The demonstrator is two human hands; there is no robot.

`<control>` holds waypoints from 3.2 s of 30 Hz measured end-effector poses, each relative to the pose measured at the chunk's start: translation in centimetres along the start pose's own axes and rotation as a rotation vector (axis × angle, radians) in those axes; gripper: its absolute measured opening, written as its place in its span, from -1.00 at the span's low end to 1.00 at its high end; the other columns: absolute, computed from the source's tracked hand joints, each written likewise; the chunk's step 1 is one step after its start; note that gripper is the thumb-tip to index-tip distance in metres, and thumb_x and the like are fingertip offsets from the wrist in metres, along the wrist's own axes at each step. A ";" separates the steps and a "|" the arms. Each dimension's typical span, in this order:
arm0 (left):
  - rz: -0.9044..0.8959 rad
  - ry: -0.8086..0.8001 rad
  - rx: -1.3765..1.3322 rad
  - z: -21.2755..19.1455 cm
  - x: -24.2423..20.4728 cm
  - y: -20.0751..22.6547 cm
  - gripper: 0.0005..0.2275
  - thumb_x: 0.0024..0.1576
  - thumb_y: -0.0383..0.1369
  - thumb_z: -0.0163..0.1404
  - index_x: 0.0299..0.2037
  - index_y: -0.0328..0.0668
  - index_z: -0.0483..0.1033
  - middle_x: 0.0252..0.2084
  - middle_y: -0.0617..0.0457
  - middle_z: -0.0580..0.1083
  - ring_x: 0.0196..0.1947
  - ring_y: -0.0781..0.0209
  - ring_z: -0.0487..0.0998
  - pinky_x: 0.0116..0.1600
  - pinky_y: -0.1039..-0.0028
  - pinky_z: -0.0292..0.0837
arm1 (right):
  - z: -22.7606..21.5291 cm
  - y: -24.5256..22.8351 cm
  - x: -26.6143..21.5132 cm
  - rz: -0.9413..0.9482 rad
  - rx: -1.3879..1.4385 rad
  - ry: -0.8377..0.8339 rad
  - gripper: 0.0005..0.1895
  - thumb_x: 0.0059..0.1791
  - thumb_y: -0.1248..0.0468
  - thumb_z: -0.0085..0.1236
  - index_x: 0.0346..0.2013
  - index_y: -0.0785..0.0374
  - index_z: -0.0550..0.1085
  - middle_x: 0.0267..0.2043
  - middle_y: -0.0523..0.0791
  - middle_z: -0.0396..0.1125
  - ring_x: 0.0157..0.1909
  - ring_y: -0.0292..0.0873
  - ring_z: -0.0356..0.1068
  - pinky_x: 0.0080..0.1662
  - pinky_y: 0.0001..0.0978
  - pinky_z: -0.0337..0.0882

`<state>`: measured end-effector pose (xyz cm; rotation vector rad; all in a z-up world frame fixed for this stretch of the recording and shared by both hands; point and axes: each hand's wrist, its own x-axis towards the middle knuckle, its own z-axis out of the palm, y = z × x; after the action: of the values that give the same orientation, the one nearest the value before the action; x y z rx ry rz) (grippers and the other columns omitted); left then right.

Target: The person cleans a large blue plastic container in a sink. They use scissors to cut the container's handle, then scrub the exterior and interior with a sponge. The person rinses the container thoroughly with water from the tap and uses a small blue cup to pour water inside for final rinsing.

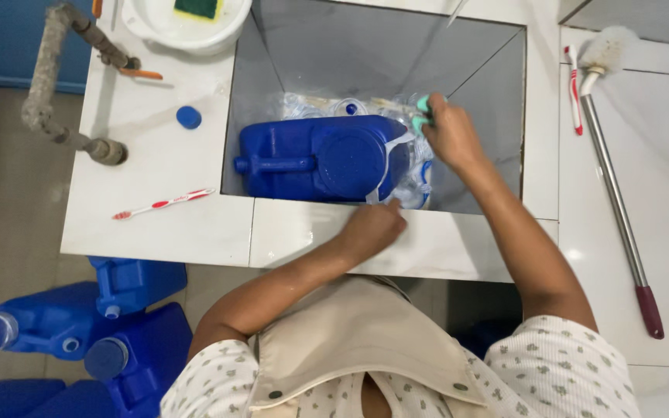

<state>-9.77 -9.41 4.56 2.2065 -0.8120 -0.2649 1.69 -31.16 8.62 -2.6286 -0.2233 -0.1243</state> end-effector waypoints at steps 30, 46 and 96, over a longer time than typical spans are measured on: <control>0.098 0.542 -1.738 -6.4 25.9 -3.0 -0.75 0.32 -0.26 -0.24 -0.40 -0.14 0.22 -0.51 -0.01 0.34 -0.50 0.12 0.42 -0.32 0.25 0.47 | 20.7 11.2 -4.8 0.483 1.275 0.048 -0.66 0.25 0.10 -0.03 0.09 0.36 0.37 -0.02 -0.04 0.32 -0.03 -0.19 0.22 0.00 -0.35 0.23; 0.090 0.495 -0.116 -7.6 7.4 -12.0 -0.59 0.27 -0.15 0.08 0.18 -0.29 0.42 0.18 -0.22 0.45 0.24 -0.13 0.45 0.34 0.20 0.33 | 8.9 -2.9 -1.9 -0.036 1.341 0.249 -0.78 0.24 0.21 -0.14 0.10 0.30 0.28 0.21 0.07 0.37 0.27 -0.07 0.39 0.35 -0.26 0.35; -0.655 0.676 -0.334 -0.5 -1.4 -8.3 -0.27 0.13 -0.09 0.20 0.36 -0.38 0.11 0.17 -0.37 0.22 0.07 -0.18 0.34 0.18 0.20 0.34 | 7.4 -12.0 5.9 -0.125 0.587 -0.472 -0.79 0.18 0.23 -0.03 0.01 0.32 0.36 -0.04 0.00 0.53 -0.02 -0.15 0.58 0.01 -0.27 0.52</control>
<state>-6.75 -3.94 -1.16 1.9741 0.3119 0.0457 5.68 -16.45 8.57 -2.0197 -0.4988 0.4580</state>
